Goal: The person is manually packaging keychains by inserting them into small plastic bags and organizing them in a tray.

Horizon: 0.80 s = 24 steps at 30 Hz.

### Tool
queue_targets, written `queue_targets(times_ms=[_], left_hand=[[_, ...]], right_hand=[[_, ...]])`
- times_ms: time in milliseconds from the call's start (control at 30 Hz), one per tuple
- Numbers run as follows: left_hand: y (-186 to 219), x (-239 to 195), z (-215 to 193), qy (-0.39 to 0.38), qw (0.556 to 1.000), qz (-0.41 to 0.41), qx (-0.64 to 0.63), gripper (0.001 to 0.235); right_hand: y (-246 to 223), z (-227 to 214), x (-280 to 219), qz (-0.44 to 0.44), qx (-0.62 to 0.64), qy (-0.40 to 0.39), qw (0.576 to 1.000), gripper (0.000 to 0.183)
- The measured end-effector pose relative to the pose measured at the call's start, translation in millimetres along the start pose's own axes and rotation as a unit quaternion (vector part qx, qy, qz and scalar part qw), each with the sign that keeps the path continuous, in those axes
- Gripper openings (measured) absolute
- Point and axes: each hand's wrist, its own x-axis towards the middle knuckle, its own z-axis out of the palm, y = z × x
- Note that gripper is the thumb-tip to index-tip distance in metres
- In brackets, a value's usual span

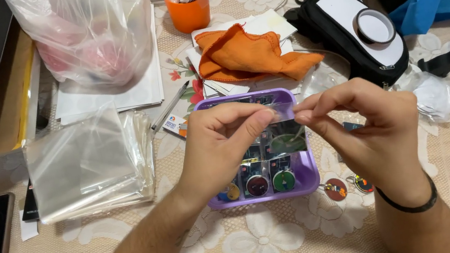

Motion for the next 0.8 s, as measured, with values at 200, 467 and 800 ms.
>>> queue_targets(times_ms=[200, 467, 800], left_hand=[[1, 2, -3, 0.007, 0.998, -0.018, -0.066, 0.014], [-7, 1, -11, -0.031, 0.986, -0.128, -0.102, 0.026], [-52, -38, -29, -0.138, 0.982, 0.043, 0.124, 0.025]], right_hand=[[-1, 0, 7, -0.072, -0.060, -0.084, 0.992, 0.016], [7, 2, 9, -0.036, -0.095, -0.157, 0.982, 0.006], [37, 39, -41, 0.124, -0.039, -0.184, 0.974, 0.007]])
